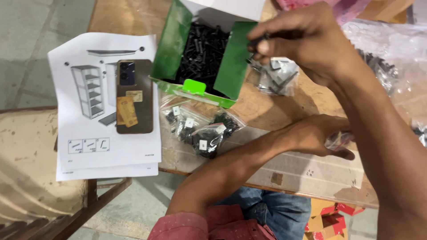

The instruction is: Sort screws and hardware components into small plastic bags on a workbench.

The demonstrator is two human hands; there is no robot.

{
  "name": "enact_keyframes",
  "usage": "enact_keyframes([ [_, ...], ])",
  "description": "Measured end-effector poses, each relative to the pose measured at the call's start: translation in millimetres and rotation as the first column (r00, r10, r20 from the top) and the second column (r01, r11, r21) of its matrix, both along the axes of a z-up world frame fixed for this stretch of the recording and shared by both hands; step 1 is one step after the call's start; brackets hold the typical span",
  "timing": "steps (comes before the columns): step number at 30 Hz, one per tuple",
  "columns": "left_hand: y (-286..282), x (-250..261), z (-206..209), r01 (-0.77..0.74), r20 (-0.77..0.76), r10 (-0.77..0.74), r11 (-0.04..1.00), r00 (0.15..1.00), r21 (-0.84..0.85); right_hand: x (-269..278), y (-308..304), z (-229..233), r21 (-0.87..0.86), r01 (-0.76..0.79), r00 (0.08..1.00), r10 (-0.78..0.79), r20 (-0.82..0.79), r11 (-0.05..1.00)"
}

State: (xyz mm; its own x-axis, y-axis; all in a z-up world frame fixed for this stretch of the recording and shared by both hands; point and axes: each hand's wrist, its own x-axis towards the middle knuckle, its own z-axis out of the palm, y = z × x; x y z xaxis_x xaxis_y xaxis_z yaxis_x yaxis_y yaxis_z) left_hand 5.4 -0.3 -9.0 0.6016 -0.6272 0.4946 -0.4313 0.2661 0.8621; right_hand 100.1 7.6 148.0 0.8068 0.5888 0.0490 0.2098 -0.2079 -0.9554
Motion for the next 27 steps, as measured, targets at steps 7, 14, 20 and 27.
enact_keyframes([
  [7, -4.1, -5.0, 5.4, -0.164, -0.085, 0.168, 0.985, 0.982, 0.055, -87.6, -107.0, 24.5, -0.153, 0.363, 0.919, -0.326, 0.221, 0.919],
  [14, 1.5, -10.6, 23.7, -0.523, 0.001, 0.524, 0.851, 0.852, 0.046, -146.2, -168.5, -10.1, -0.145, 0.636, 0.761, -0.584, 0.281, 0.758],
  [20, -1.2, -8.2, 20.3, -0.508, -0.012, 0.517, 0.845, 0.856, 0.166, -158.0, -156.7, -29.8, -0.174, 0.628, 0.738, -0.51, 0.442, 0.758],
  [27, 1.4, -7.9, 17.4, -0.492, -0.048, 0.501, 0.862, 0.864, 0.124, -156.0, -144.7, -39.7, -0.171, 0.601, 0.657, -0.36, 0.663, 0.781],
])
